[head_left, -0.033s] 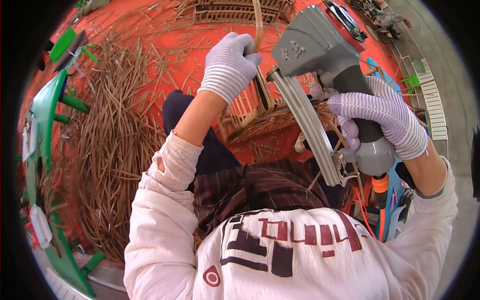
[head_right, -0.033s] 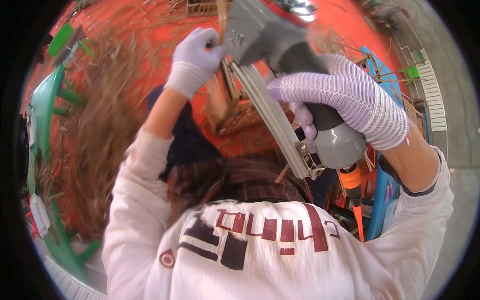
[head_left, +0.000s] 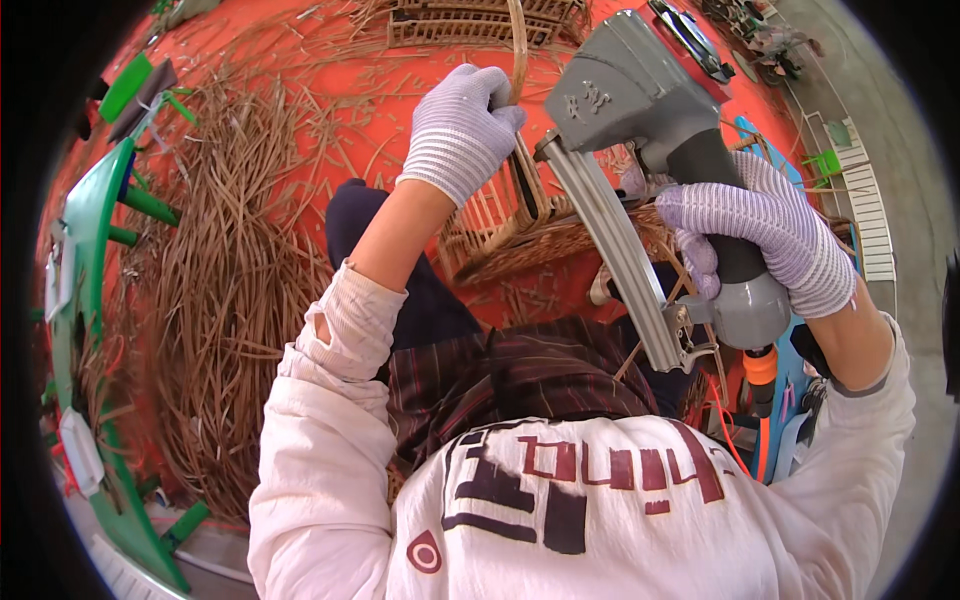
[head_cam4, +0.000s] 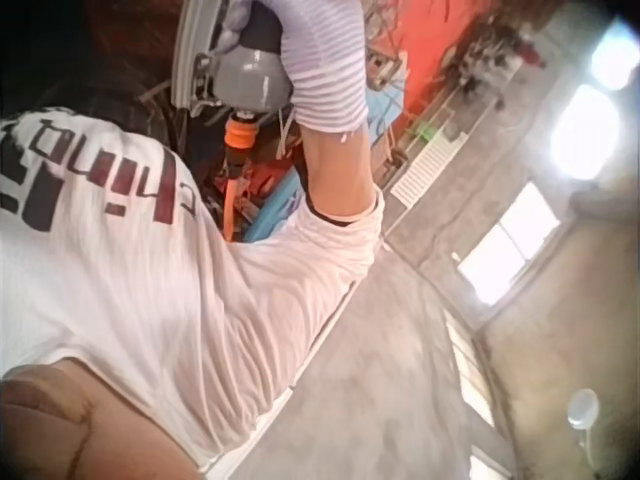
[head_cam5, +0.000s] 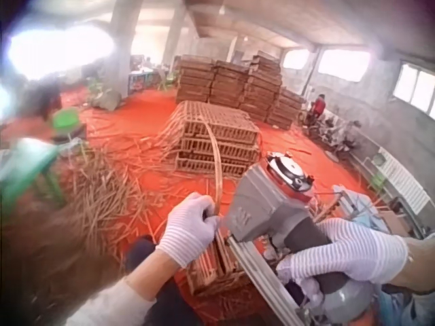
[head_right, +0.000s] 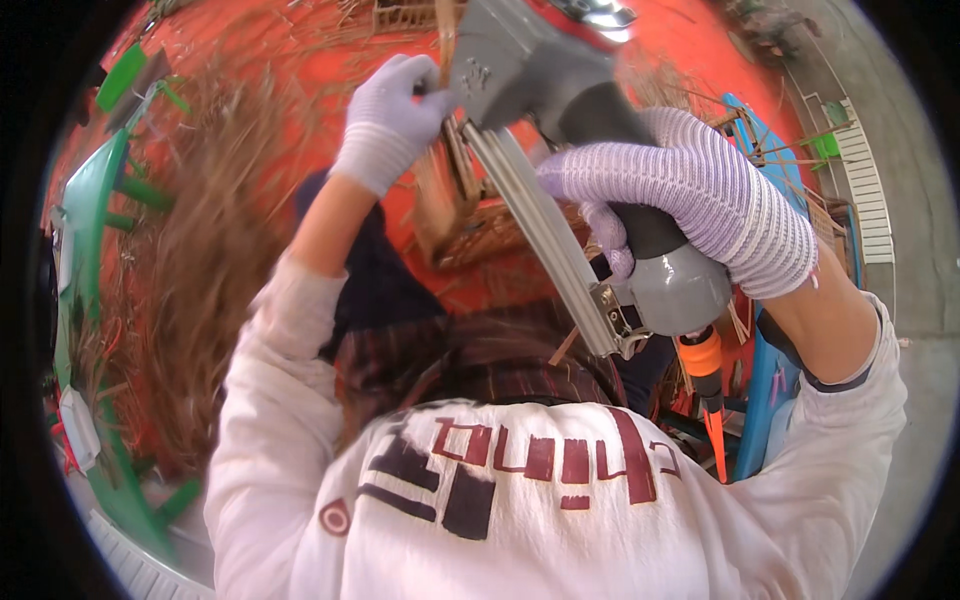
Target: Assembling a bamboo furniture frame by weaving and stapling strips together.
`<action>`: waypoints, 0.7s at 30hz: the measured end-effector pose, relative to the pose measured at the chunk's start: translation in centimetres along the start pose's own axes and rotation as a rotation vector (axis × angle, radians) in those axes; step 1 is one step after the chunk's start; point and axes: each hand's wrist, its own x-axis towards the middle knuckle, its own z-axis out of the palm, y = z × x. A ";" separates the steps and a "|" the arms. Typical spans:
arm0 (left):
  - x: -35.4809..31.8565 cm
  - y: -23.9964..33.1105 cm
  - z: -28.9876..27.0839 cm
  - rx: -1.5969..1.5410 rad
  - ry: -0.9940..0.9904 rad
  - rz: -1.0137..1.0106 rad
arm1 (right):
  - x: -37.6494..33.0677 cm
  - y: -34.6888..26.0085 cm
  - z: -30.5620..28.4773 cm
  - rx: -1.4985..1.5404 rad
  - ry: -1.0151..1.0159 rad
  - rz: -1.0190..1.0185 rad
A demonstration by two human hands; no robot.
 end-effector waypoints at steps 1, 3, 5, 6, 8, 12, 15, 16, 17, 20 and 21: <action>0.0 -0.1 -0.1 0.002 -0.001 -0.002 | 0.3 0.1 0.0 0.013 0.008 0.023; 0.0 -0.1 -0.1 -0.014 -0.018 -0.001 | 0.6 0.2 -0.1 0.002 -0.015 0.001; -0.1 -0.1 -0.1 0.002 -0.017 -0.015 | 0.9 0.3 -0.1 -0.007 -0.019 0.004; -0.1 -0.1 -0.1 0.004 -0.014 -0.015 | 1.0 0.3 -0.1 -0.006 -0.027 -0.008; -0.2 -0.2 -0.1 0.005 -0.013 -0.015 | 1.2 0.3 0.1 -0.005 -0.035 -0.018; -0.1 -0.4 -0.1 0.010 -0.004 -0.001 | 1.6 0.1 0.4 0.023 -0.051 -0.030; 0.0 -0.6 -0.1 0.028 -0.019 0.002 | 1.7 -0.2 0.5 -0.008 -0.052 -0.014; 0.0 -0.6 -0.1 0.028 -0.020 0.001 | 1.8 -0.3 0.4 -0.042 -0.042 0.003; 0.0 -0.6 -0.1 0.033 -0.020 -0.002 | 1.7 -0.4 0.4 -0.049 -0.044 0.003; 0.0 -0.5 -0.1 0.044 -0.009 0.009 | 1.8 -0.7 0.4 -0.074 -0.046 0.014; -0.1 -0.5 -0.1 0.051 0.004 0.025 | 1.8 -0.7 0.4 -0.086 -0.062 0.000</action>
